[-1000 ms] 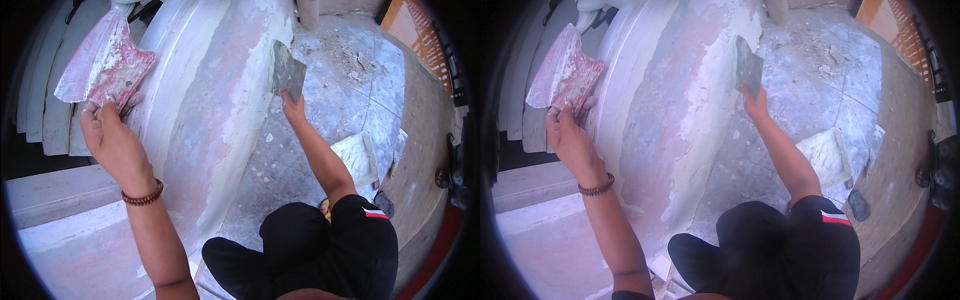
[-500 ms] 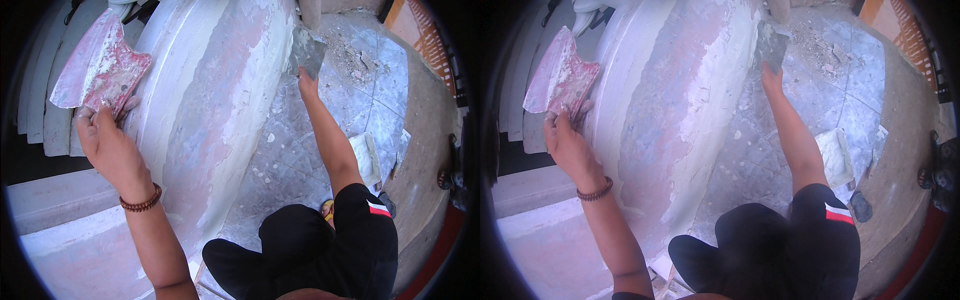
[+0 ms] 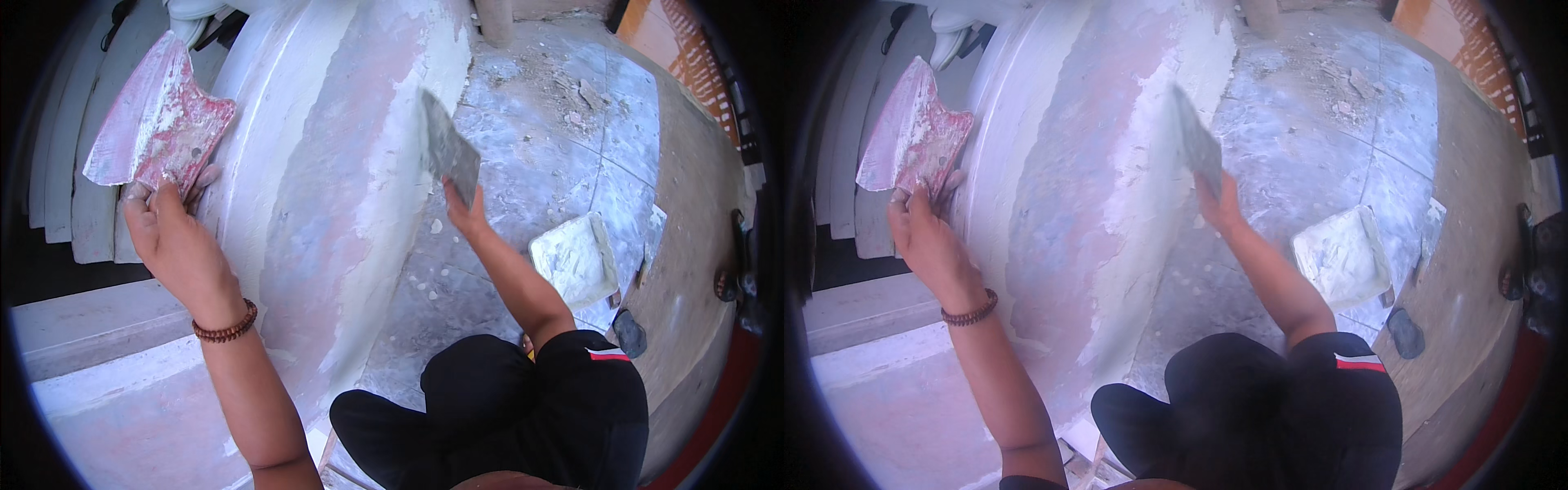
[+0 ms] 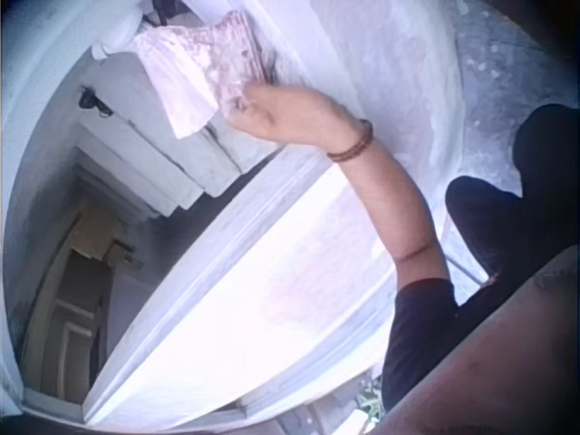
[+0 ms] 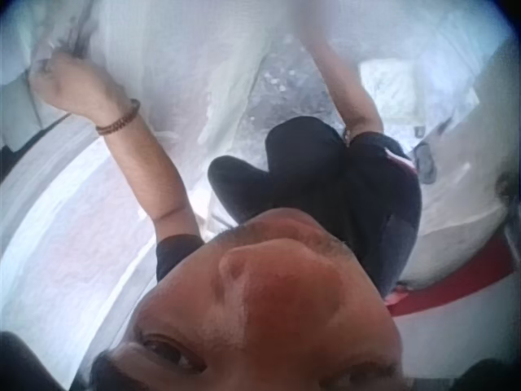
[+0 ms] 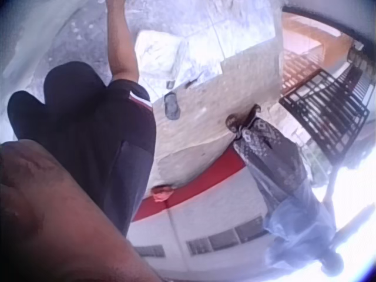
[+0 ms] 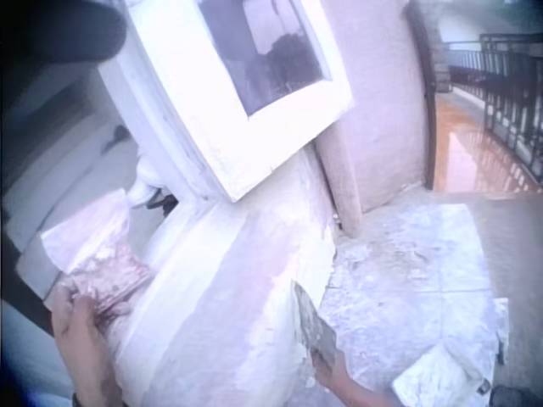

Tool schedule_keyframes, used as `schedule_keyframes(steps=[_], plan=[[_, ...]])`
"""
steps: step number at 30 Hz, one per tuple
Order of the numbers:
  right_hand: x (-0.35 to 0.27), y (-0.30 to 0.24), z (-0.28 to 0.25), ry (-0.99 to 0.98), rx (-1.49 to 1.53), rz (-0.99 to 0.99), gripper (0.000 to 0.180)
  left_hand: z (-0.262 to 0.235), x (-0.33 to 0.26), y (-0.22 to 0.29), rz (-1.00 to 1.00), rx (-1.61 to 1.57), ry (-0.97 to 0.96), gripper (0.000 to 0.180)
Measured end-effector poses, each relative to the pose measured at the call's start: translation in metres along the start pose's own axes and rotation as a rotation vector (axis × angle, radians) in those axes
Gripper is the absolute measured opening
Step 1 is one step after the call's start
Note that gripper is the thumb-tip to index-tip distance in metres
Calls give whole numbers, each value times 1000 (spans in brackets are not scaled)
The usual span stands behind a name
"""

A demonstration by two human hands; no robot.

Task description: The person applies white plaster to a wall using a trowel and a hawk. They scoop plaster from the hawk and spread it onto the wall surface, smoothing it out repeatedly.

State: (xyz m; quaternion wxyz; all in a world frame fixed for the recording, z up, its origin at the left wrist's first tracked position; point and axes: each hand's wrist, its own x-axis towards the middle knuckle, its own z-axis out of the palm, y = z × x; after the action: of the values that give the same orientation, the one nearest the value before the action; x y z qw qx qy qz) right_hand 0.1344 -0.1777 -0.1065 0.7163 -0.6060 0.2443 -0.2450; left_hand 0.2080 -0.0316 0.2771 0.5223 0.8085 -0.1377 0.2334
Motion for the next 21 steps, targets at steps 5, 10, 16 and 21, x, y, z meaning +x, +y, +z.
schedule_keyframes(steps=[5,10,16,21], plan=[[-90,2,-19,114,40,263,28,-2,3,-4,11,-65,-25,29],[-117,-5,-112,208,638,579,34,-5,4,-3,60,-40,-32,28],[-142,-61,-204,190,842,362,29,-15,-66,13,278,150,3,28],[-177,-112,-270,250,631,255,17,24,-205,-11,-209,-277,-494,22]])
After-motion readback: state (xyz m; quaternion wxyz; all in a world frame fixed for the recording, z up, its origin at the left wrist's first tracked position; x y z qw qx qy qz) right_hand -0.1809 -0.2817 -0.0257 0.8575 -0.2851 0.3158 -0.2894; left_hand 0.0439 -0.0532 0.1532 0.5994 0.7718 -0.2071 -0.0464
